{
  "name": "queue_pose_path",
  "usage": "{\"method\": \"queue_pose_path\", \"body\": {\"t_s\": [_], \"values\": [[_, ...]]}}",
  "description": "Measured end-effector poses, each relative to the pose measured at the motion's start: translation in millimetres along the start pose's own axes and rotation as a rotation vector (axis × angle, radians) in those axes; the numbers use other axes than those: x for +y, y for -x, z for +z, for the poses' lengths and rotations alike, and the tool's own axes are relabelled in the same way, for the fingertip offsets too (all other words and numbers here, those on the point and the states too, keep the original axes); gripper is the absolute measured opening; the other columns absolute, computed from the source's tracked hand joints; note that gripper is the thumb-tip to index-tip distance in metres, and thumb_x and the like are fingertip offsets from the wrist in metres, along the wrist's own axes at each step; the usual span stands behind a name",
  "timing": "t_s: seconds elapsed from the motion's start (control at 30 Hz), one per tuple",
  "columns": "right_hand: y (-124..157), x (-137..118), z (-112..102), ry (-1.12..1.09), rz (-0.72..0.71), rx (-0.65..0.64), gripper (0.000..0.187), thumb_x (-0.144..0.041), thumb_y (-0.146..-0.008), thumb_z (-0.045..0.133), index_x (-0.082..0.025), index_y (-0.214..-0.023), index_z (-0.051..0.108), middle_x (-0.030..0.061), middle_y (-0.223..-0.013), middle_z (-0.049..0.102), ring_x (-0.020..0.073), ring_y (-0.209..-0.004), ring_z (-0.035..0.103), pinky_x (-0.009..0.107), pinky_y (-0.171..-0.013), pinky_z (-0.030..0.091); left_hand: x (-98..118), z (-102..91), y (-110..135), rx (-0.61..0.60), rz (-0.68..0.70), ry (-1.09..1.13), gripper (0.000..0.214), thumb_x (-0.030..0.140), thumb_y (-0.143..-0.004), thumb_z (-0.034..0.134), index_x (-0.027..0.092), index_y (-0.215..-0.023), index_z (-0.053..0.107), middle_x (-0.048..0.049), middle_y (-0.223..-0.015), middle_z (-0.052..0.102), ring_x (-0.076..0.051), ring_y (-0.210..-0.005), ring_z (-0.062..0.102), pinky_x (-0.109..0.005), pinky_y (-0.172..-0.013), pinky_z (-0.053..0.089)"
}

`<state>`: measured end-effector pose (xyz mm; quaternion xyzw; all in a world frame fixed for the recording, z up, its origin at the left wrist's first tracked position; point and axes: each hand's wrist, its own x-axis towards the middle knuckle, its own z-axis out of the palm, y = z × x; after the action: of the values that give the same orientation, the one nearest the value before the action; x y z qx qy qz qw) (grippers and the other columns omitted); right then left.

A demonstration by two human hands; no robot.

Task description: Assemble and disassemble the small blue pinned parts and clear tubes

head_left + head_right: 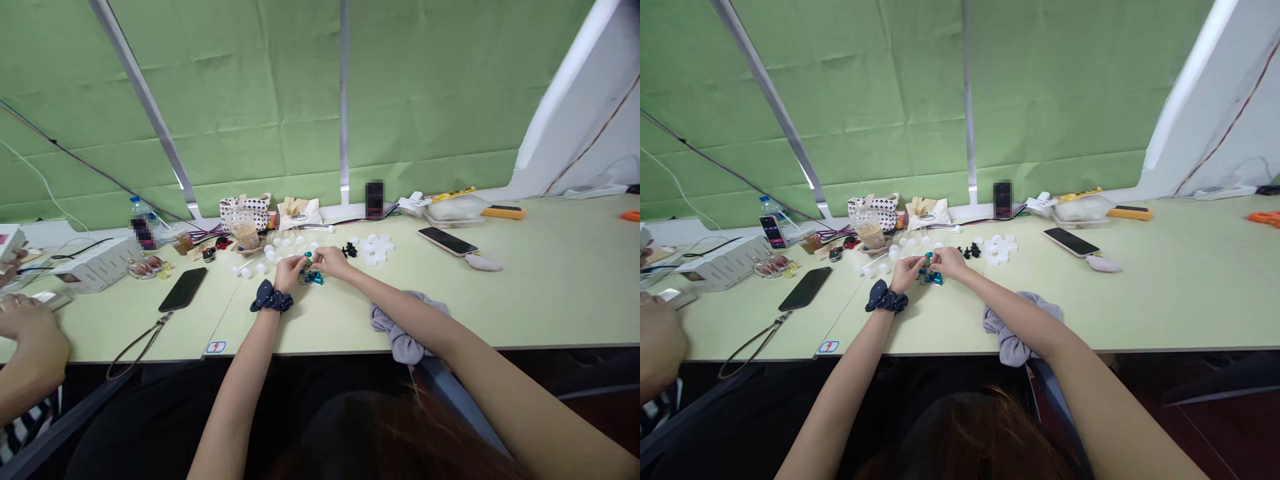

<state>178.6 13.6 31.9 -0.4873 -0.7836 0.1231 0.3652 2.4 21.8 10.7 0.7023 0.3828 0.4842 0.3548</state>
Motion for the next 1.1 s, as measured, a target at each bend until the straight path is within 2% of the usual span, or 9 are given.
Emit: {"method": "queue_pose_path", "body": {"t_s": [0.23,0.57,0.67,0.77,0.87,1.1], "values": [[0,2,5,-0.106,-0.051,0.058,0.019,-0.018,-0.064,0.080,-0.017,-0.074,0.064,-0.0045,-0.060,0.061,0.0103,-0.058,0.056,0.021,-0.061,0.037,-3,-0.8,-1,0.001,0.000,0.021,0.048,0.055,-0.075,0.063,0.012,-0.093,0.072,-0.0084,-0.082,0.072,-0.021,-0.075,0.066,-0.030,-0.069,0.051],[-3,6,10,-0.102,-0.096,0.073,0.008,-0.017,-0.072,0.073,-0.017,-0.077,0.068,-0.0032,-0.060,0.060,0.0101,-0.058,0.054,0.022,-0.062,0.037,1,-0.4,0,0.017,-0.010,0.033,0.048,0.055,-0.074,0.065,0.011,-0.091,0.072,-0.0074,-0.075,0.071,-0.019,-0.070,0.065,-0.029,-0.066,0.049],[-5,12,7,-0.049,-0.034,0.056,0.006,-0.019,-0.073,0.072,-0.018,-0.078,0.069,-0.0021,-0.062,0.061,0.0112,-0.060,0.055,0.022,-0.061,0.036,-1,-1.5,-2,0.039,-0.015,0.028,0.046,0.053,-0.075,0.064,0.011,-0.093,0.072,-0.0080,-0.077,0.072,-0.020,-0.073,0.066,-0.030,-0.069,0.050],[-7,21,0,0.066,0.102,0.032,0.004,-0.019,-0.074,0.072,-0.019,-0.078,0.071,0.0005,-0.068,0.065,0.0130,-0.065,0.057,0.023,-0.062,0.037,-6,-3.7,-3,0.073,-0.026,0.000,0.045,0.051,-0.075,0.065,0.012,-0.095,0.071,-0.0091,-0.083,0.072,-0.021,-0.076,0.067,-0.032,-0.071,0.051],[-7,31,-7,0.179,0.219,-0.019,0.005,-0.018,-0.073,0.072,-0.019,-0.078,0.073,0.0031,-0.076,0.068,0.0153,-0.073,0.059,0.024,-0.063,0.038,-11,-5.7,-4,0.057,-0.014,-0.083,0.044,0.049,-0.074,0.065,0.013,-0.099,0.070,-0.0100,-0.087,0.073,-0.023,-0.078,0.067,-0.034,-0.071,0.051],[-8,46,-6,0.245,0.298,-0.107,0.006,-0.019,-0.071,0.073,-0.020,-0.076,0.075,0.0065,-0.085,0.071,0.0185,-0.083,0.062,0.024,-0.068,0.041,-14,-6.5,-3,0.028,0.015,-0.215,0.038,0.043,-0.076,0.064,0.014,-0.100,0.071,-0.0112,-0.091,0.073,-0.024,-0.082,0.067,-0.036,-0.073,0.051]]}}
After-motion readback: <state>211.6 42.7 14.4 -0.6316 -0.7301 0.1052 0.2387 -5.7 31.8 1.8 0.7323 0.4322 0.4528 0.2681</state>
